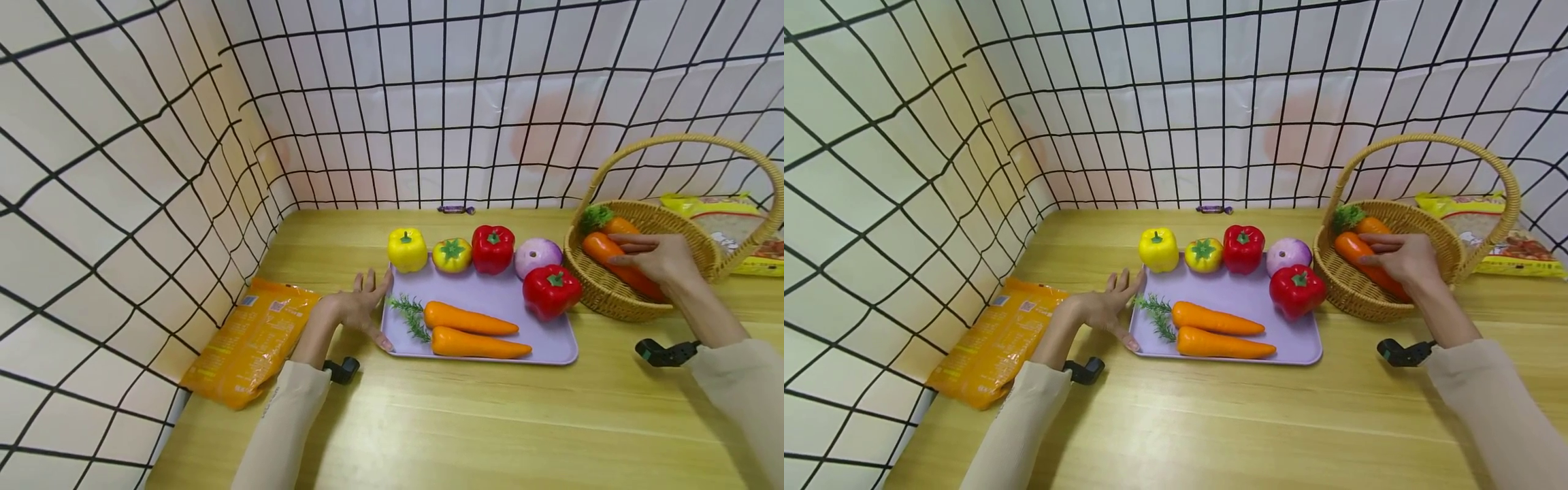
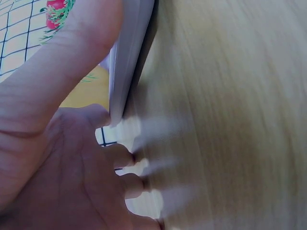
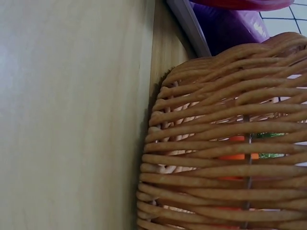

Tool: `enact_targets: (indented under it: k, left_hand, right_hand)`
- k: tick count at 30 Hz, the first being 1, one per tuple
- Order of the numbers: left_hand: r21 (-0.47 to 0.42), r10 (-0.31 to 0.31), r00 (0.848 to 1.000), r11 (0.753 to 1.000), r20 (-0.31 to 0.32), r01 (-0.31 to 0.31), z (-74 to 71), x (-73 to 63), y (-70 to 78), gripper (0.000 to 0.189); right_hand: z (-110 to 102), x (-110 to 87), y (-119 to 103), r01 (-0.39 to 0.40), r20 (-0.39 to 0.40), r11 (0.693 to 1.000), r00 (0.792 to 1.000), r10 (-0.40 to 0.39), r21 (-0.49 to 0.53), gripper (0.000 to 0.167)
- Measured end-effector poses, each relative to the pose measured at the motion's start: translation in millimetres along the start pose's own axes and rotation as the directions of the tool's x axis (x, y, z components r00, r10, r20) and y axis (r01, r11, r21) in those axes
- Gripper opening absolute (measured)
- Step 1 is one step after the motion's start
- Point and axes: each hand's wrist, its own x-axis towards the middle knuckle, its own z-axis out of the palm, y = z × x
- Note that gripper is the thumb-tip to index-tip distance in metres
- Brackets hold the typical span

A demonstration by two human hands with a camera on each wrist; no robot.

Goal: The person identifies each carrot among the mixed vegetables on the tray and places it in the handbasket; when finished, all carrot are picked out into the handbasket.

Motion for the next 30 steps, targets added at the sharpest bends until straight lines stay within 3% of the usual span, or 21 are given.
enact_targets:
  k: [9, 12, 16, 20, 22, 27, 30]
  left_hand:
    - [-0.009, 0.001, 1.0, 1.0, 0.01, 0.0, -0.2, 1.6, -0.2, 0.144]
    - [-0.008, 0.001, 1.0, 1.0, 0.01, -0.001, -0.7, 1.9, 0.1, 0.144]
    - [-0.007, 0.0, 1.0, 1.0, 0.007, 0.0, 0.0, 2.2, 0.0, 0.144]
    - [-0.009, 0.002, 1.0, 1.0, 0.004, -0.002, 0.7, 1.3, -0.6, 0.143]
    - [-0.006, 0.003, 1.0, 1.0, 0.005, -0.003, 0.3, 0.8, -0.6, 0.143]
    - [-0.001, 0.001, 1.0, 1.0, 0.008, -0.001, -0.4, 0.5, -0.4, 0.143]
    - [0.0, 0.0, 1.0, 1.0, 0.011, 0.0, -0.9, 0.7, 0.4, 0.143]
  right_hand:
    - [-1, -6.4, -4, 0.031, -0.018, 0.999, 0.999, -0.031, 0.031, 0.029]
    - [-3, -11.4, -12, 0.039, -0.017, 0.994, 0.999, -0.037, 0.102, 0.027]
    - [-3, -21.1, -27, 0.077, -0.055, 0.993, 0.996, -0.073, 0.084, 0.021]
    - [2, -39.9, -50, 0.14, -0.091, 0.989, 0.985, -0.144, -0.05, 0.048]
    - [9, -51.2, -65, 0.183, -0.075, 0.979, 0.979, -0.19, -0.091, 0.058]
    - [34, -76.7, -96, 0.329, 0.019, 0.933, 0.944, -0.33, -0.145, 0.054]
    - [52, -87.4, -110, 0.379, 0.096, 0.915, 0.925, -0.368, -0.142, 0.052]
